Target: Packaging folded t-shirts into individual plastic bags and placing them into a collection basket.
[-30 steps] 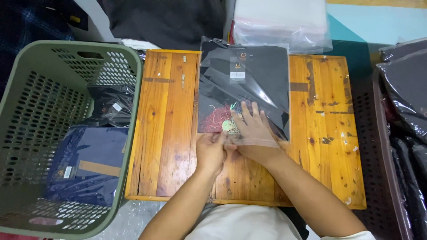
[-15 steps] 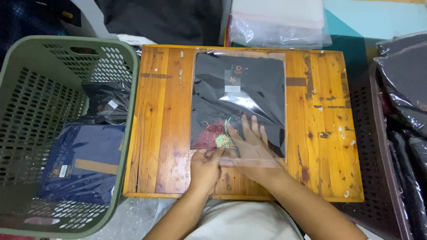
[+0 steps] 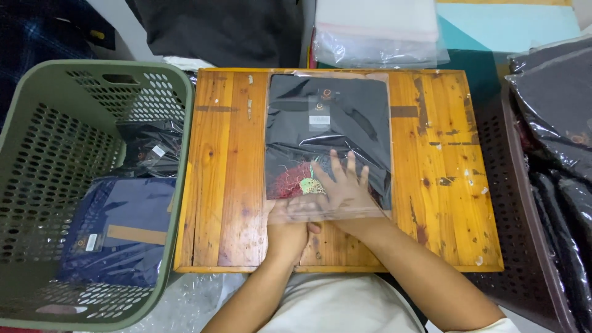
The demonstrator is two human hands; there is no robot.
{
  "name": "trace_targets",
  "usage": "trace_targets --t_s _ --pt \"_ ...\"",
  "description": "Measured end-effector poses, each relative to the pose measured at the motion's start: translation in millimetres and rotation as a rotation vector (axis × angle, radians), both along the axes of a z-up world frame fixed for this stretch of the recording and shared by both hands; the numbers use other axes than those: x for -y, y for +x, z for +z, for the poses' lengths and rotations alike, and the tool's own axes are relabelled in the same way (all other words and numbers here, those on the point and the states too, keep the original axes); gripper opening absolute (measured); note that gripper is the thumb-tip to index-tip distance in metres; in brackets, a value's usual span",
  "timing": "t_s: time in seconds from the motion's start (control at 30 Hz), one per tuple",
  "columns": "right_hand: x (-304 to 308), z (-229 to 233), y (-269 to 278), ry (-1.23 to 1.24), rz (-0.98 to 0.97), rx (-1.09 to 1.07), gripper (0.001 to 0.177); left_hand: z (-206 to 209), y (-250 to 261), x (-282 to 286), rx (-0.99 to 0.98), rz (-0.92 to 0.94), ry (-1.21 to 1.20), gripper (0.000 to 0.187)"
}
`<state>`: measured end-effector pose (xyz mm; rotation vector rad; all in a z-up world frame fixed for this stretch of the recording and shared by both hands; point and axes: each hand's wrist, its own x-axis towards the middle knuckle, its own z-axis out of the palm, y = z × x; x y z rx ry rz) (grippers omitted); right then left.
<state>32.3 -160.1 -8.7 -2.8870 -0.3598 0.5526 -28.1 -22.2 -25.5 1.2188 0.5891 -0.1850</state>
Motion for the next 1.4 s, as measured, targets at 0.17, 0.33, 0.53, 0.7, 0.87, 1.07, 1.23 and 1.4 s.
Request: trace_targets --t_s 0.17,0.33,0.53,0.7,0.87,1.07,1.23,1.4 --pt "-4.8 1.0 7.9 -0.117 -0.007 -0.008 0.074 21.8 -1.7 -0.2 -0.045 -0.076 0.127 0.019" --pt "2.4 -27.4 19.9 -0.149 -0.007 0.128 0.08 19.3 2.8 -5.6 -0.049 -0.12 0.155 0.033" --pt "0.2 -15.0 18.4 -0.207 0.022 0.159 0.082 23.6 1.3 -7.4 -0.087 -0.11 0.1 0.04" --pt "-13.7 24.2 -3.0 -0.172 0.039 -0.075 0.084 26.1 -1.8 -9.1 -0.084 0.014 -0.15 0.029" --pt "-18.0 73.0 -6.9 -0.18 0.06 -0.203 0.073 6.4 -2.4 -10.5 -0.073 0.011 -0.152 0.032" --pt "-25.3 71.3 -9.8 -0.177 0.008 -0.226 0.067 -11.0 -6.8 -11.2 -0.052 -0.008 -0.134 0.032" --pt "-16.9 25.6 -10.1 -0.2 0.012 -0.057 0.062 -42.1 -9.1 -15.6 -0.015 0.12 -0.555 0.033" --pt "-11.5 13.2 -11.4 -0.168 0.001 0.15 0.06 -2.1 -7.1 -10.9 0.001 -0.073 -0.058 0.022"
